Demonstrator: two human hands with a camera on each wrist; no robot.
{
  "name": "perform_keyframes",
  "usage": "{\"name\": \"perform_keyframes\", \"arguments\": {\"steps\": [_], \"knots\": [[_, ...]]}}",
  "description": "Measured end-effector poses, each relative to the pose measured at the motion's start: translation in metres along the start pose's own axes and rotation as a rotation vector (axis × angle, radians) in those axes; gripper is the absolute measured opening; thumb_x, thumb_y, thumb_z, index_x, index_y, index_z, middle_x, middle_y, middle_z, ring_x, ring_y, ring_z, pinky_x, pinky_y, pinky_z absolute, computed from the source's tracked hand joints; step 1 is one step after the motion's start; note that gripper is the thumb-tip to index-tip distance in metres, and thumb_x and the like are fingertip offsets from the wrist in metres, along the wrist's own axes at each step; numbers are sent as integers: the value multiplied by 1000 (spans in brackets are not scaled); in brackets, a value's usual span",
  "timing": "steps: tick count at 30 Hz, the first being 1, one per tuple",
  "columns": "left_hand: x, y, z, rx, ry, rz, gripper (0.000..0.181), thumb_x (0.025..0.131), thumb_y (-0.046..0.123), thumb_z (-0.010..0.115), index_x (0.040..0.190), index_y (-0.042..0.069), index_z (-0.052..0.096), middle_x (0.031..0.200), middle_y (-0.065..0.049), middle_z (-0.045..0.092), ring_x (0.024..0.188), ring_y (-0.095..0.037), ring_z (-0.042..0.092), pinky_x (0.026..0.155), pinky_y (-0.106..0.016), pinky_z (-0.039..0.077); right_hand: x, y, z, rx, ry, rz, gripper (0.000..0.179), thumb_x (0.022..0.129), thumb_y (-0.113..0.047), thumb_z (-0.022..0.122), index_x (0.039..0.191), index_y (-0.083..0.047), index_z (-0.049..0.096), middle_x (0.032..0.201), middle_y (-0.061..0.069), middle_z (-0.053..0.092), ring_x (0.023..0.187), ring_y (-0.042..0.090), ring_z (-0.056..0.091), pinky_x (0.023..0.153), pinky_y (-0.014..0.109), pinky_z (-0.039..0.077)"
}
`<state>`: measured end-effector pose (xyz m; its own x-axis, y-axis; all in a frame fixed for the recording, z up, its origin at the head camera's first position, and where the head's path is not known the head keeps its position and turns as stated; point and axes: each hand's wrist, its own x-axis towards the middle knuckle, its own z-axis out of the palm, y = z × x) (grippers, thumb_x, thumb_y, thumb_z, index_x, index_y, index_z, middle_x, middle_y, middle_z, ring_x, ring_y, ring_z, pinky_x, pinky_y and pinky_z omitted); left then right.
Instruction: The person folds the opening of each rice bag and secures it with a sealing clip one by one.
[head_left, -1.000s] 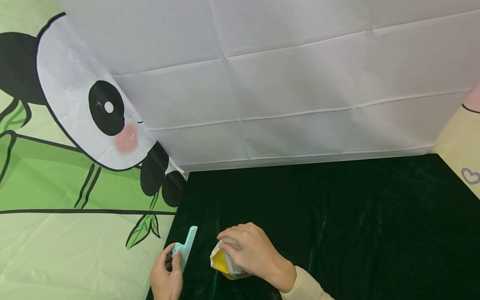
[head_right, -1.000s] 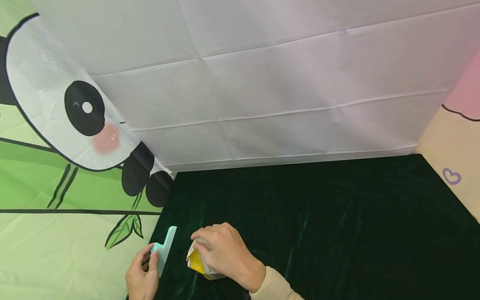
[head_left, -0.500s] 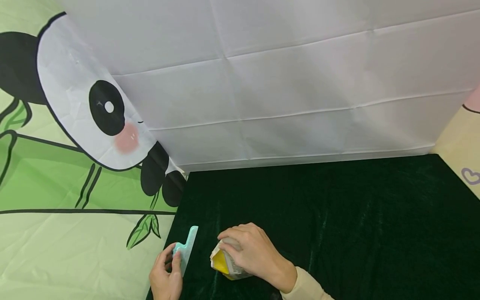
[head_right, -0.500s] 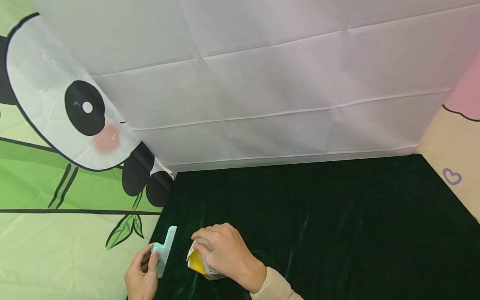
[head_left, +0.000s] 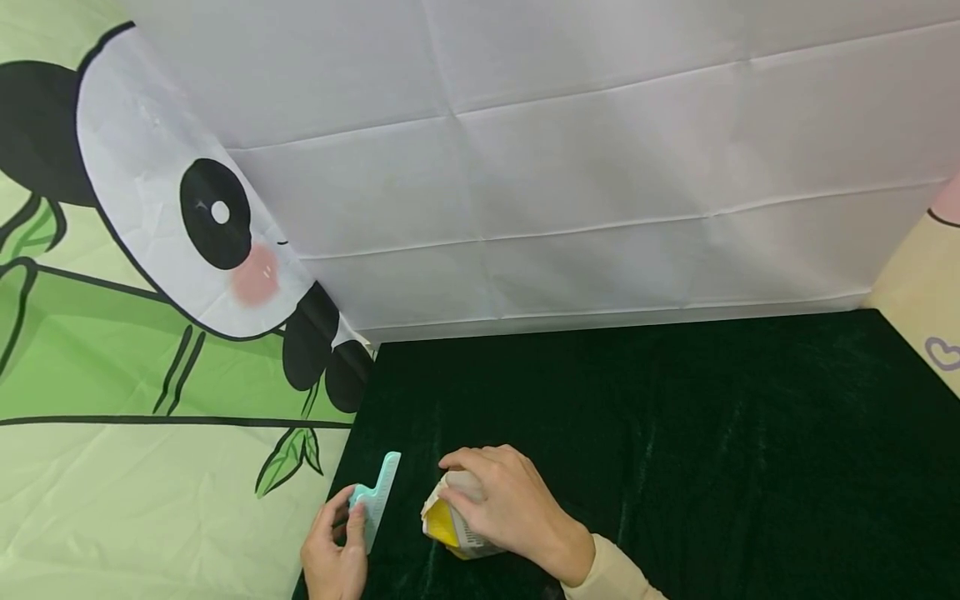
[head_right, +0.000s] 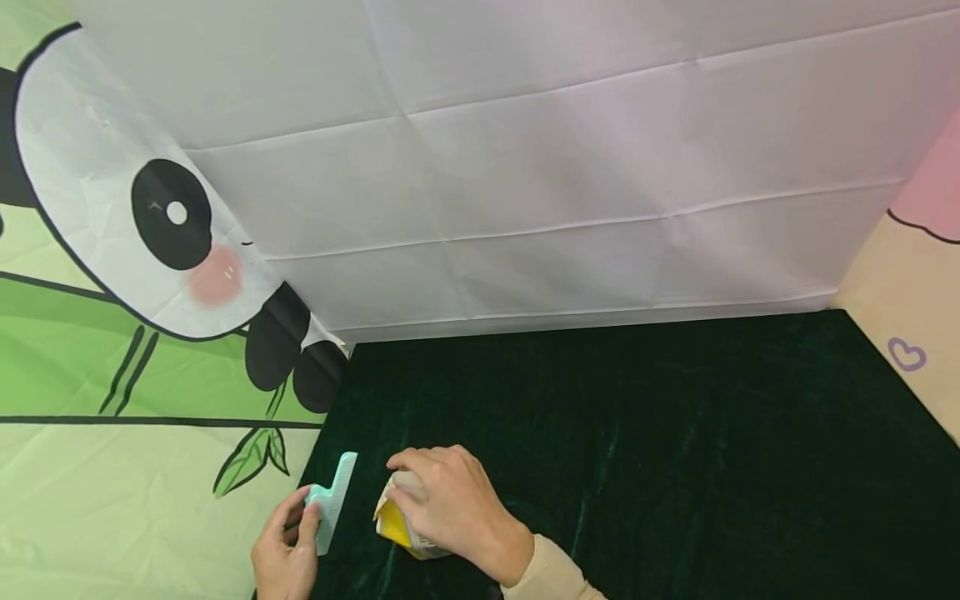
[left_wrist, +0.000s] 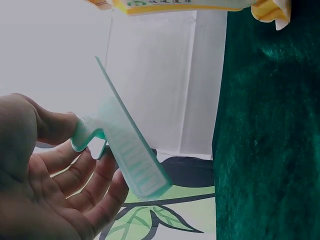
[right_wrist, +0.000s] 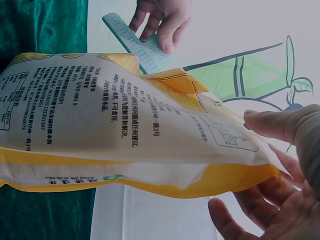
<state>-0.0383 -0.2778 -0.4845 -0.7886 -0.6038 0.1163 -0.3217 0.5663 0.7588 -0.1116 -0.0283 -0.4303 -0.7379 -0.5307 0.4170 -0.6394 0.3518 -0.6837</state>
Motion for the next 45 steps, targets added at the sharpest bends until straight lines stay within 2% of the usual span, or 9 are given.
{"name": "perform_keyframes", "arguments": {"steps": [5, 7, 13, 16, 19, 22, 31, 39, 45], "knots": [[-1, 3, -3, -20, -12, 3, 30, 109, 9, 58, 137, 1, 65, 129, -24, 67, 116, -39, 64, 96, -59, 55, 0, -1, 3, 12, 51, 0, 15, 96, -23, 80, 110, -19, 78, 106, -7, 80, 88, 3, 70, 85, 29, 60], [-2, 4, -4, -23, -12, 10, 29, 108, 8, 59, 136, 2, 65, 128, -22, 68, 113, -34, 65, 95, -54, 55, 0, -1, 3, 7, 64, -10, 14, 95, -23, 82, 108, -19, 78, 105, -8, 81, 88, 3, 70, 85, 30, 60], [-3, 7, -7, -18, -24, 30, 28, 108, 10, 61, 135, 5, 68, 125, -17, 71, 99, 2, 56, 91, -41, 54, 0, -2, 4, -5, 79, -37, 13, 94, -21, 83, 107, -19, 79, 104, -8, 82, 90, 5, 73, 90, 34, 62], [-4, 9, -10, -35, -40, 29, 29, 109, 11, 60, 136, 5, 68, 126, -16, 72, 95, 12, 52, 89, -29, 53, 0, -3, 4, -1, 77, -36, 13, 95, -21, 82, 107, -18, 80, 105, -7, 82, 91, 5, 74, 91, 34, 62], [-5, 11, -12, -66, -59, 22, 29, 109, 11, 60, 136, 5, 67, 126, -16, 72, 95, 12, 53, 85, -17, 51, 0, -4, 5, 0, 72, -31, 13, 95, -20, 82, 108, -18, 80, 106, -6, 82, 92, 6, 74, 91, 34, 61], [-5, 13, -14, -89, -82, 18, 30, 109, 10, 59, 137, 4, 66, 127, -16, 72, 96, 9, 55, 83, -13, 49, 0, -4, 5, 1, 67, -26, 13, 96, -19, 80, 109, -17, 80, 107, -6, 82, 93, 6, 74, 91, 34, 61], [-6, 14, -18, -116, -132, 1, 31, 110, 12, 57, 139, 5, 65, 125, -15, 71, 96, 5, 58, 82, -14, 52, 0, -4, 7, -3, 62, -38, 13, 97, -19, 79, 110, -17, 79, 108, -5, 82, 93, 5, 74, 90, 33, 62], [-9, 14, -19, -126, -117, 31, 29, 110, 10, 58, 137, 3, 66, 123, -16, 72, 95, 5, 58, 82, -14, 53, 0, -6, 9, -11, 81, -47, 13, 96, -20, 80, 109, -17, 80, 106, -6, 82, 91, 5, 74, 89, 32, 62], [-11, 13, -20, -133, -103, 49, 28, 110, 12, 59, 135, 3, 68, 122, -15, 72, 94, 4, 59, 81, -14, 53, -1, -7, 10, 14, 63, -5, 16, 97, -20, 79, 113, -17, 78, 109, -4, 82, 92, 5, 73, 90, 34, 62]]}}
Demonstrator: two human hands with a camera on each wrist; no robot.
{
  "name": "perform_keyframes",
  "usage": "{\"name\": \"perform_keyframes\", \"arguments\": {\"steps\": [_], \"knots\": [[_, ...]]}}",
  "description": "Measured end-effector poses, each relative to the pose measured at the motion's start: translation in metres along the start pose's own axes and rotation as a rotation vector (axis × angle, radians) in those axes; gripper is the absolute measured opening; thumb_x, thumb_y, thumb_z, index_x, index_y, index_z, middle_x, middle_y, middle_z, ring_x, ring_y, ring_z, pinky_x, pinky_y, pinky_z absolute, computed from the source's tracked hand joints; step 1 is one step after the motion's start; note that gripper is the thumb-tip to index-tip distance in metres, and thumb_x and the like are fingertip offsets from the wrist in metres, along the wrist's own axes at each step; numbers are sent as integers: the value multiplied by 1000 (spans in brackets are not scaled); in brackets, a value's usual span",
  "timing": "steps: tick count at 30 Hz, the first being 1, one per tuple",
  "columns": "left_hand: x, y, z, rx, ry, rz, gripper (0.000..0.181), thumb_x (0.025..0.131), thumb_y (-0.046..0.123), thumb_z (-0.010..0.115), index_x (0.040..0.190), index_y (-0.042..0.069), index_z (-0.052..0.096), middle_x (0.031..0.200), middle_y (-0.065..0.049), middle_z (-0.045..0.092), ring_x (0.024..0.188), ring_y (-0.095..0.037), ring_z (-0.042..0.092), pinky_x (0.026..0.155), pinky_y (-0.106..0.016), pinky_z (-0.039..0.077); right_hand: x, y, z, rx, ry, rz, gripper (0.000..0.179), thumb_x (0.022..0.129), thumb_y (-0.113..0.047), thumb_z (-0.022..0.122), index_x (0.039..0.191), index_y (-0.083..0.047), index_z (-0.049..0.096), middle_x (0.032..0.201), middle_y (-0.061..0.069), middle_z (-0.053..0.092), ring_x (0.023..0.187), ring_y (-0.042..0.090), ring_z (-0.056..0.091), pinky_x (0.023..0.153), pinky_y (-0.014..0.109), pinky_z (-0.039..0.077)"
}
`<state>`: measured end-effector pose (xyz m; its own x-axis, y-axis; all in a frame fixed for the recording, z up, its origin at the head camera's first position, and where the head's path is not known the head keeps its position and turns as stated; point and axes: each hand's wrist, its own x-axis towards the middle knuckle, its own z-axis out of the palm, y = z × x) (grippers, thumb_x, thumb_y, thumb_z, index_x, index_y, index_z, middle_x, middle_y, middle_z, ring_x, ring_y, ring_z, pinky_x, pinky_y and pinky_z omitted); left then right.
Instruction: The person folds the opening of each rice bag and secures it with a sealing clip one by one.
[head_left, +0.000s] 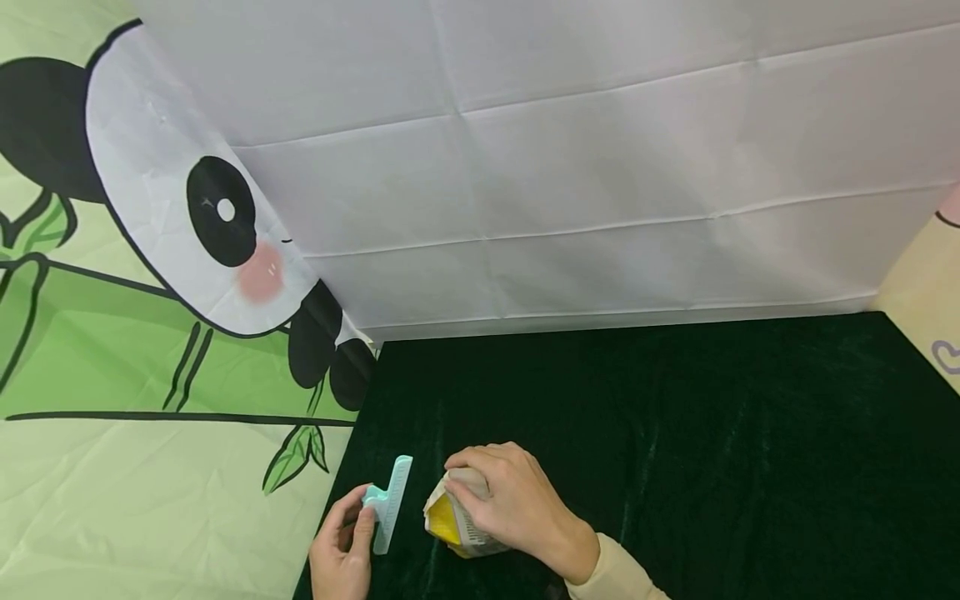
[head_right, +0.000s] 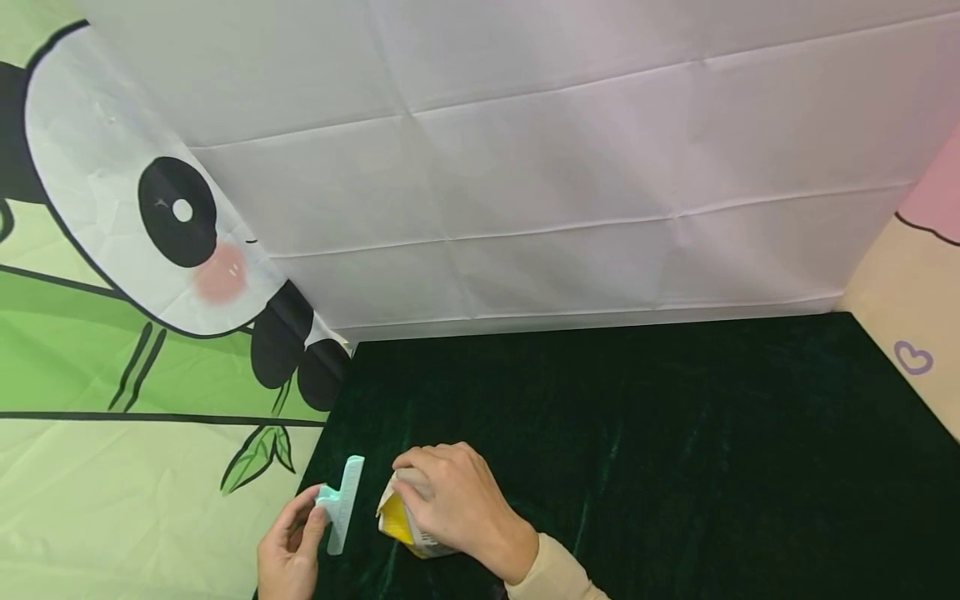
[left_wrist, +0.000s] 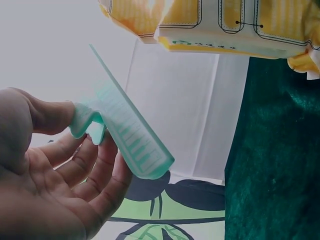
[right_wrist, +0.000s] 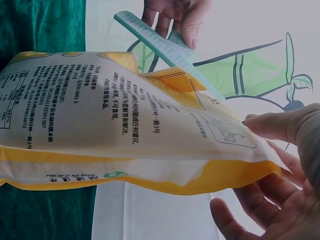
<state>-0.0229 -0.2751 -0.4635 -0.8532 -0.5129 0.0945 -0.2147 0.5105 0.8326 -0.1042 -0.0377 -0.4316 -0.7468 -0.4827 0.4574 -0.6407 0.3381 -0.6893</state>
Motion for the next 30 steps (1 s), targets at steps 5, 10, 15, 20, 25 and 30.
{"name": "perform_keyframes", "arguments": {"steps": [5, 10, 15, 20, 25, 30], "knots": [[-1, -1, 3, -5, 23, 21, 26, 108, 8, 61, 133, 3, 69, 118, -11, 72, 93, 4, 60, 80, -14, 53, -1, 1, 0, 39, 8, 41, 17, 97, -25, 80, 113, -19, 77, 107, -7, 81, 91, 2, 71, 89, 34, 61], [-3, 0, 6, 5, 47, 38, 25, 106, 5, 63, 130, 2, 70, 116, -11, 73, 92, 5, 60, 79, -15, 54, 0, 1, 3, 35, 45, -12, 10, 94, -27, 83, 100, -20, 79, 99, -10, 80, 87, 1, 71, 85, 30, 60], [-4, 1, 6, 10, 40, 36, 26, 106, 5, 62, 131, 2, 70, 118, -14, 73, 93, 6, 59, 80, -14, 53, 0, 2, 2, 23, 30, -17, 8, 94, -25, 83, 98, -19, 81, 97, -10, 81, 86, 1, 71, 85, 30, 60], [-5, 1, 9, 13, 44, 32, 26, 107, 5, 61, 131, 3, 70, 119, -13, 73, 94, 6, 59, 81, -15, 53, 0, 4, 1, 13, 21, -32, 8, 94, -23, 83, 100, -18, 81, 97, -9, 81, 86, 1, 71, 84, 28, 60], [-5, 0, 12, 21, 49, 29, 26, 108, 6, 60, 132, 3, 69, 120, -14, 73, 94, 5, 58, 82, -15, 53, 1, 4, 0, 10, 18, -45, 7, 96, -22, 82, 100, -18, 81, 97, -9, 81, 85, 0, 71, 84, 28, 60], [-4, 1, 13, 10, 55, 33, 26, 108, 6, 60, 131, 3, 70, 119, -11, 72, 94, 5, 59, 81, -15, 53, 1, 4, -1, 10, 2, -26, 7, 97, -23, 81, 102, -18, 81, 98, -8, 81, 87, 0, 71, 85, 29, 60]]}}
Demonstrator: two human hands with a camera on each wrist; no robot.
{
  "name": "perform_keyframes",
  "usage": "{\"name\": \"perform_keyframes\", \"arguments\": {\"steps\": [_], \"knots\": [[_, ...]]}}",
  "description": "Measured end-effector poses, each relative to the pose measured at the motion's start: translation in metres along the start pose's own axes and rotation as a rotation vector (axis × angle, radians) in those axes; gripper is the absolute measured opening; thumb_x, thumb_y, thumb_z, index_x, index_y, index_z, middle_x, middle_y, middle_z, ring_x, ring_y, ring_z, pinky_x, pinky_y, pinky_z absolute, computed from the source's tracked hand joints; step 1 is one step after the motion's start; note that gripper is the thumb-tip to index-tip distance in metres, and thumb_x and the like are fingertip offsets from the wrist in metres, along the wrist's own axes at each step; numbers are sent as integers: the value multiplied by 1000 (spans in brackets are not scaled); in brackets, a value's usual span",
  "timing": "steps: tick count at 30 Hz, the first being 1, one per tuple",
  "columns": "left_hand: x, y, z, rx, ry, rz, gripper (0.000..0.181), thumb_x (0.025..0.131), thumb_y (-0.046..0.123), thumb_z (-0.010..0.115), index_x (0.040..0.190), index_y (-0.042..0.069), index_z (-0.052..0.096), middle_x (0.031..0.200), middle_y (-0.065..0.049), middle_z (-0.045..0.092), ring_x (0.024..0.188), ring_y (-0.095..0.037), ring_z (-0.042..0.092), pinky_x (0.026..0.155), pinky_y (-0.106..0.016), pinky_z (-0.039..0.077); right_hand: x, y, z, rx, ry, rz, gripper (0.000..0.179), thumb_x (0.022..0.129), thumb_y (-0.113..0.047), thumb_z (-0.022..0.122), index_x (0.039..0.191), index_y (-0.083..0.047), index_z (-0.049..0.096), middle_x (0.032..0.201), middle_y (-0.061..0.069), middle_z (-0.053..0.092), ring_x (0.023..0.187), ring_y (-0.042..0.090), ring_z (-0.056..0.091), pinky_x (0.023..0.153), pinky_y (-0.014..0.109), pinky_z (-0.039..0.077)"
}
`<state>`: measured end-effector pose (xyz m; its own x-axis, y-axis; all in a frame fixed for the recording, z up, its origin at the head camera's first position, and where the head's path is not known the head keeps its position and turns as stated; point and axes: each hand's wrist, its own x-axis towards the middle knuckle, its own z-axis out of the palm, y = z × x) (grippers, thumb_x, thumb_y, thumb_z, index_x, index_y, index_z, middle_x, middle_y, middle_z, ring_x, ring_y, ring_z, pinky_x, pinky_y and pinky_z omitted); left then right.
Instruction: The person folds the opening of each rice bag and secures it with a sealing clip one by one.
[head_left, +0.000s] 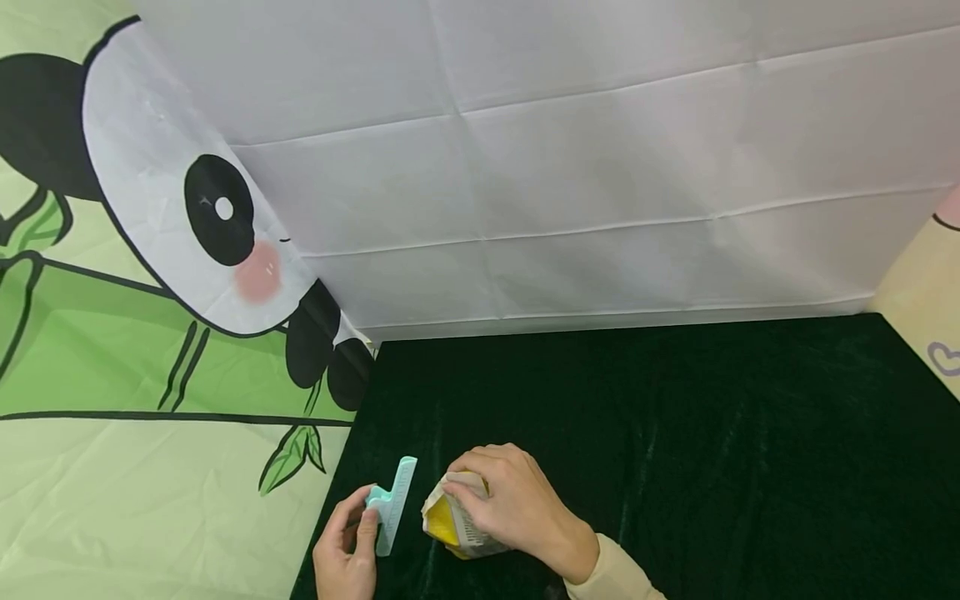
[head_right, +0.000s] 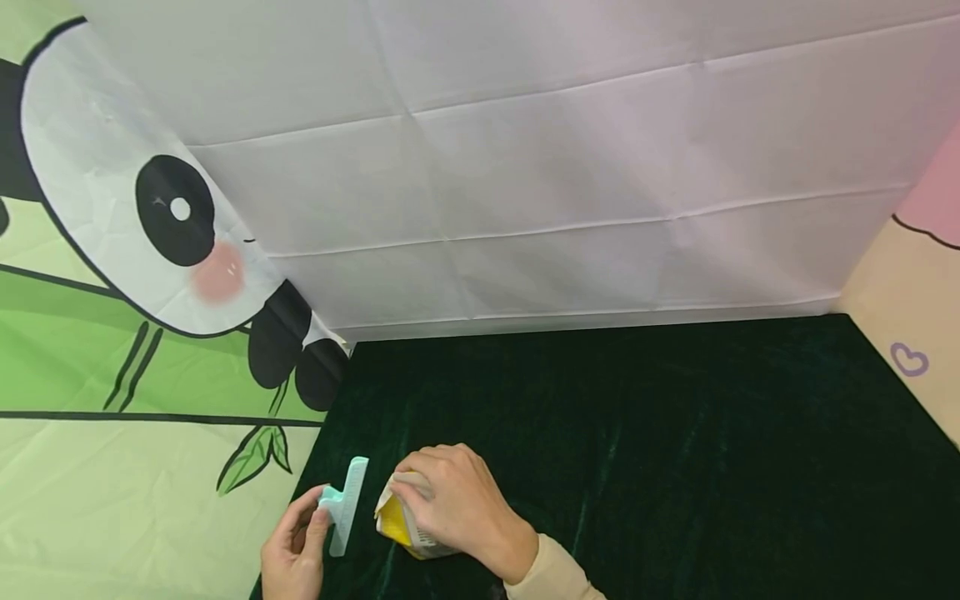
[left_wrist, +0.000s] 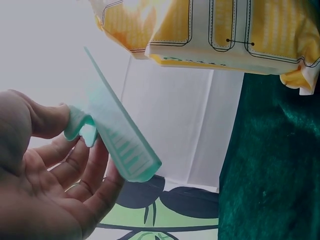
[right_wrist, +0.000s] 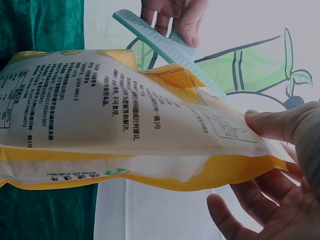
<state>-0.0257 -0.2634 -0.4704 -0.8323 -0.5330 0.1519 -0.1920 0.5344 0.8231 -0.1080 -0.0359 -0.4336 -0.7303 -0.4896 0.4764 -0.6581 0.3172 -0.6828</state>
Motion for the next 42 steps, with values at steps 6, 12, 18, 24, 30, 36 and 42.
{"name": "perform_keyframes", "arguments": {"steps": [6, 12, 18, 24, 30, 36, 42], "knots": [[-1, 2, 2, -23, 23, 21, 25, 105, 2, 63, 128, 2, 72, 111, -7, 70, 93, 5, 61, 82, -11, 53, -1, 0, -1, -3, 6, -5, 7, 96, -22, 81, 101, -18, 81, 98, -8, 81, 88, 1, 72, 86, 30, 61], [-3, 4, 3, -52, 39, 51, 24, 103, -2, 65, 125, 1, 73, 107, -8, 69, 92, 6, 63, 81, -8, 52, 0, 0, -1, 0, -1, -6, 7, 97, -22, 81, 102, -18, 81, 98, -8, 81, 88, 2, 72, 86, 30, 61], [-3, 4, 4, -74, 84, 94, 25, 100, -5, 67, 124, -2, 74, 105, -12, 68, 92, 6, 62, 82, -6, 52, 0, 1, -2, 3, -11, -2, 8, 97, -22, 81, 103, -17, 81, 99, -7, 81, 88, 2, 72, 87, 31, 61], [-2, 1, 7, -99, 130, 139, 26, 96, -10, 71, 120, -3, 75, 98, 1, 65, 90, 6, 63, 81, -5, 53, 0, 0, -2, -1, -9, -10, 8, 96, -22, 81, 103, -17, 81, 99, -7, 81, 87, 2, 72, 88, 32, 62], [-3, 2, 8, -122, 185, 203, 27, 93, -13, 72, 118, -5, 76, 95, 10, 62, 86, 6, 64, 80, -4, 52, 0, 0, -1, 11, -4, -11, 9, 96, -22, 81, 104, -17, 82, 100, -7, 81, 88, 3, 72, 88, 32, 62], [-4, 3, 8, -126, 228, 262, 26, 89, -17, 73, 113, -9, 77, 92, 4, 64, 81, 5, 62, 77, -4, 52, 0, 0, -1, 13, -6, -2, 9, 96, -22, 81, 104, -17, 82, 100, -7, 81, 89, 3, 72, 89, 32, 62], [-6, 1, 9, -119, 183, 211, 24, 89, -15, 74, 112, -6, 78, 91, 4, 64, 80, 1, 60, 75, -7, 52, 0, 1, -1, 8, 3, -20, 8, 96, -20, 81, 103, -16, 82, 99, -7, 81, 88, 3, 73, 90, 34, 62]]}}
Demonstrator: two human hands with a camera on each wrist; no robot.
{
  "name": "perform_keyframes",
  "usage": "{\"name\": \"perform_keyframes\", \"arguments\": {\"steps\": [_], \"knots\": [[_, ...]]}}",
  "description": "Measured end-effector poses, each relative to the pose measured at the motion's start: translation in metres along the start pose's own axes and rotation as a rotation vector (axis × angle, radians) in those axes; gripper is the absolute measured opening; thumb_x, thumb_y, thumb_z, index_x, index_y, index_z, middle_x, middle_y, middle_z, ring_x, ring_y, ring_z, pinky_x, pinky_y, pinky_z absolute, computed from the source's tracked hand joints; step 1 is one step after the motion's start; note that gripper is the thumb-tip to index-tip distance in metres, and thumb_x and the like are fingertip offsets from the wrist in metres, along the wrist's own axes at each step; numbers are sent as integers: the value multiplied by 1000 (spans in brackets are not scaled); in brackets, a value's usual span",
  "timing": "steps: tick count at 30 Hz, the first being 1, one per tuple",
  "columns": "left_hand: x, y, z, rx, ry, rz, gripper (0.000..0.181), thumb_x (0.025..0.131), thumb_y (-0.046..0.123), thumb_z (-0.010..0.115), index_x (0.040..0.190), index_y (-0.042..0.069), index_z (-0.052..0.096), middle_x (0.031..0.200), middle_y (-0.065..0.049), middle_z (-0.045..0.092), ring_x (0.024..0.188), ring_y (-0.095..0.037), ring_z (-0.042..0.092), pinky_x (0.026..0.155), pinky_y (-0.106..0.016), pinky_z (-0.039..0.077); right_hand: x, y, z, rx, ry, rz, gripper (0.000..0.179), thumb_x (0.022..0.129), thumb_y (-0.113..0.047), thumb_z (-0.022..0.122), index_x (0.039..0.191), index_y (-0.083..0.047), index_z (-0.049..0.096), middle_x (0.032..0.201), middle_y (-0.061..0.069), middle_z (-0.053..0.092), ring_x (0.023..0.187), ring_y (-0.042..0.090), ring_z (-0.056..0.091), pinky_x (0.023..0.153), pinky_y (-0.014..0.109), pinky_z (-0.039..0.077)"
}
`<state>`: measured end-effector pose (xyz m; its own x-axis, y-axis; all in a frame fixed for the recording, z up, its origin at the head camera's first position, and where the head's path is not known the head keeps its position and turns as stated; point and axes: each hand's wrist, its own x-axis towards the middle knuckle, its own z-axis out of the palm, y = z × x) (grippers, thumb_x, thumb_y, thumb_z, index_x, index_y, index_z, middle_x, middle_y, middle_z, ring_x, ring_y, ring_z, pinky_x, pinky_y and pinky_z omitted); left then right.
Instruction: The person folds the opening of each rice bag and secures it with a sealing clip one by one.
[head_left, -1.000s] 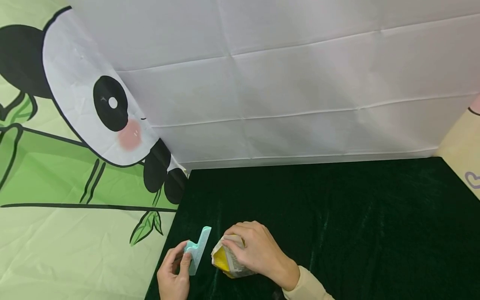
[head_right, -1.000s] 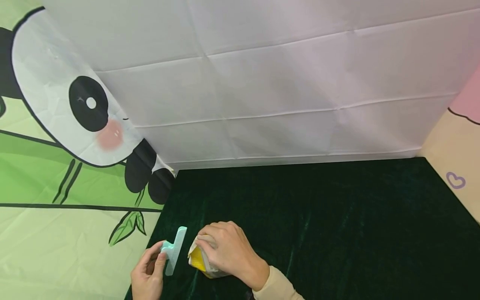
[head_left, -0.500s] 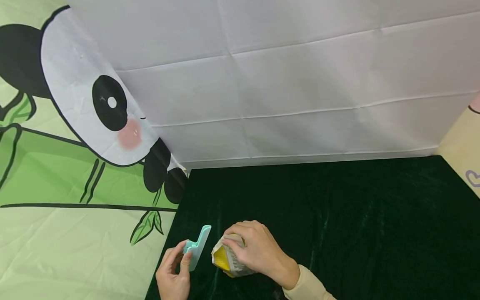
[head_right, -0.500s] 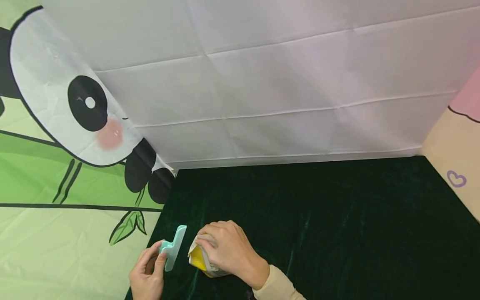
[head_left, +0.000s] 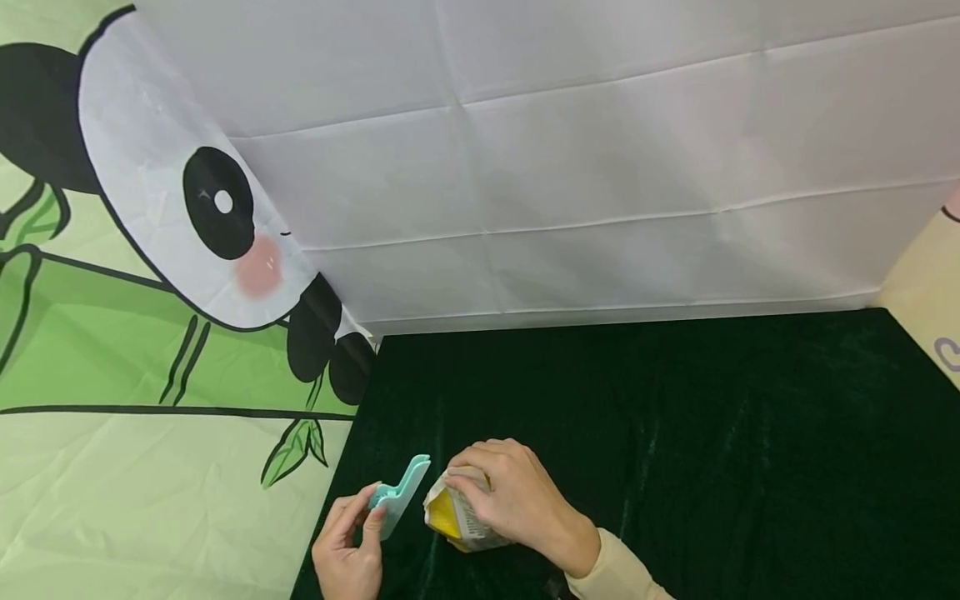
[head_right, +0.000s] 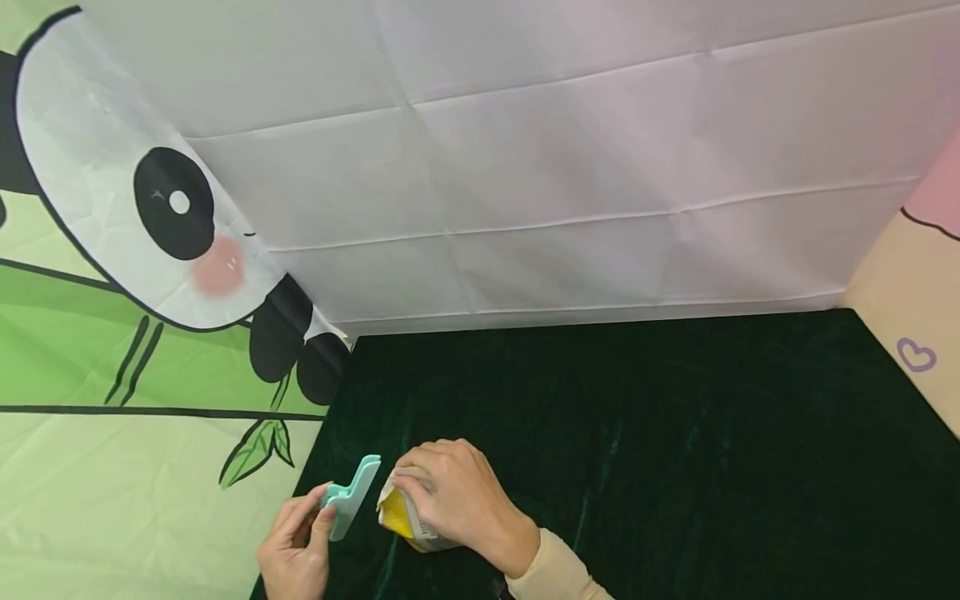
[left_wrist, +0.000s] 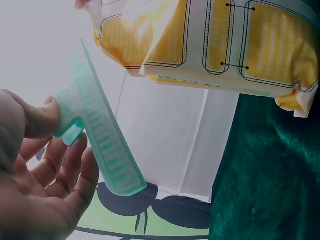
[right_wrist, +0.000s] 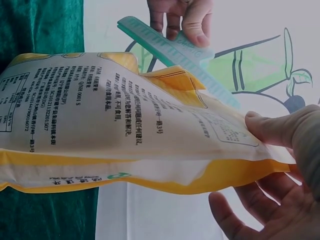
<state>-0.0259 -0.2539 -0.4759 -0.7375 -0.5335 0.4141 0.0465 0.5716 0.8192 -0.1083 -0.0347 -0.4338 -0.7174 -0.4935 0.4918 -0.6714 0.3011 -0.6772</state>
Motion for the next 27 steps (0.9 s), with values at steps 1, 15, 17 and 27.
{"name": "perform_keyframes", "arguments": {"steps": [1, 15, 17, 27], "knots": [[0, 0, 0, 4, -10, -9, 24, 90, -14, 74, 112, -6, 79, 91, 6, 63, 80, 0, 59, 74, -8, 52, 0, 0, 0, 0, -3, 0, 8, 96, -20, 81, 103, -16, 82, 99, -7, 81, 88, 3, 73, 90, 34, 62], [-1, -1, -3, -35, -119, -59, 19, 97, -7, 71, 113, -4, 79, 93, -11, 68, 83, -3, 62, 79, -10, 55, 1, 0, 0, 14, -26, 10, 6, 99, -20, 78, 103, -16, 80, 99, -7, 81, 85, 0, 70, 86, 29, 60], [0, -1, -3, -43, -122, -57, 20, 96, -9, 71, 113, -5, 79, 92, -10, 68, 83, -3, 62, 79, -10, 55, 1, 0, 0, 11, -19, 0, 6, 99, -20, 78, 103, -16, 80, 98, -7, 81, 84, 0, 70, 86, 29, 60], [2, 0, -8, -58, -151, -95, 20, 94, -11, 71, 112, -5, 80, 90, 4, 68, 82, -4, 65, 79, -11, 57, 1, 0, 0, 14, -29, 6, 6, 99, -18, 77, 104, -16, 80, 100, -7, 81, 85, 1, 70, 86, 28, 60]]}}
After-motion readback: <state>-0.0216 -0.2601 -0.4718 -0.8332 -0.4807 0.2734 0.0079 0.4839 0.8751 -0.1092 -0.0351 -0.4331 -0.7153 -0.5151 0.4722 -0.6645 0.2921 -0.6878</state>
